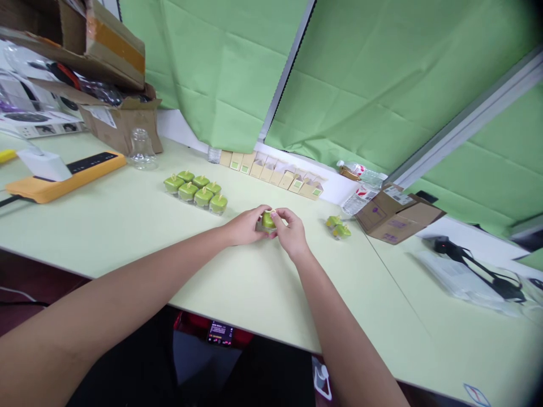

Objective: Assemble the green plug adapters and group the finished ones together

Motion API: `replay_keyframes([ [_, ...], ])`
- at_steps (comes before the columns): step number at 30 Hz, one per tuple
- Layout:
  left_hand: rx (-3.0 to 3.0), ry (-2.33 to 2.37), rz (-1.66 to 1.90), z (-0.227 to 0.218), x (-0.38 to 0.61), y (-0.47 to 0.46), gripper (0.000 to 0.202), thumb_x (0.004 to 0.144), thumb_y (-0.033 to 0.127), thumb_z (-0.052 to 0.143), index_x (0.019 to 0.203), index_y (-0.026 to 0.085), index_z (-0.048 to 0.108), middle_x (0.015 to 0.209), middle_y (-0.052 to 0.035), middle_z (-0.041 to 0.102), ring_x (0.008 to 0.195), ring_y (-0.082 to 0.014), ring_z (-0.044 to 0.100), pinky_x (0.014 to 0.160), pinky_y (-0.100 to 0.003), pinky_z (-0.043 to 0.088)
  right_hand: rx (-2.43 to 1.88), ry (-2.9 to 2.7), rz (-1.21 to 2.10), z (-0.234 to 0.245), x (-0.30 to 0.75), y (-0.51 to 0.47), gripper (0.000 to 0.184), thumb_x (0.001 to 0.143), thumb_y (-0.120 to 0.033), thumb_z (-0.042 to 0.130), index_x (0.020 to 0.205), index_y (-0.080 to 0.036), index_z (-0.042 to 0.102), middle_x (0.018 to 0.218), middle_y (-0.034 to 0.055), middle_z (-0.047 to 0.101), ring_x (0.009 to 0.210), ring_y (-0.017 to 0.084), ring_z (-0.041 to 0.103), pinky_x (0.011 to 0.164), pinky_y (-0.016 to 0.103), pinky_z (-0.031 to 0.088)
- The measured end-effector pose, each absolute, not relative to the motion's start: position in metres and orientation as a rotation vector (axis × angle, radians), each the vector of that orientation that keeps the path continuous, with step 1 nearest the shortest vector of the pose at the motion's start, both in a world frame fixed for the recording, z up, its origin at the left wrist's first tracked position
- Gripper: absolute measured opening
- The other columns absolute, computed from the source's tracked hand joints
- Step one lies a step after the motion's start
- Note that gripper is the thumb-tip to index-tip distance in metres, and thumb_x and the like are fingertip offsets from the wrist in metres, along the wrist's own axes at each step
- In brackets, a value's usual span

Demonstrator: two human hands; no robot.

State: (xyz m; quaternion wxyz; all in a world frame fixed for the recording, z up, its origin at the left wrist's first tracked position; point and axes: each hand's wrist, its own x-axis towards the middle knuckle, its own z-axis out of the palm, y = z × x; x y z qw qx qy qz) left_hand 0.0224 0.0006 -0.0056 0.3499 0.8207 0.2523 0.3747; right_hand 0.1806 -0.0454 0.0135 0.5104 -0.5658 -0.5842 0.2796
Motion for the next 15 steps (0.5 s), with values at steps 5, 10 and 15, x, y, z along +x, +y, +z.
replay_keyframes([
  [5,2.152,0.655,0.970,-0.0025,0.0223,-0.0022,0.053,0.072,0.024,0.068,0.123,0.021,0.052,0.104,-0.0061,0.066,0.087,-0.0188,0.061,0.076,-0.030,0.048,-1.410,-1.395,0.628,0.0117,0.1759,-0.0466,0.035,0.083,-0.057,0.056,0.089,-0.023,0.061,0.102,0.0027,0.068,0.044,0.012,0.058,0.046,0.029,0.048],
  [10,2.188,0.682,0.965,-0.0041,0.0235,-0.0015,0.058,0.072,0.026,0.070,0.126,0.023,0.049,0.109,-0.0066,0.066,0.091,-0.0205,0.063,0.079,-0.032,0.049,-1.545,-1.428,0.516,0.0123,0.1744,-0.0501,0.030,0.085,-0.054,0.054,0.085,-0.025,0.060,0.095,-0.0006,0.069,0.044,0.011,0.057,0.052,0.029,0.048],
  [15,2.195,0.705,0.945,-0.0046,0.0232,-0.0010,0.063,0.071,0.031,0.072,0.129,0.023,0.047,0.112,-0.0078,0.065,0.095,-0.0226,0.063,0.083,-0.034,0.049,-1.554,-1.534,0.475,0.0131,0.1763,-0.0509,0.029,0.087,-0.053,0.052,0.084,-0.025,0.060,0.092,-0.0006,0.068,0.048,0.012,0.055,0.055,0.029,0.047],
])
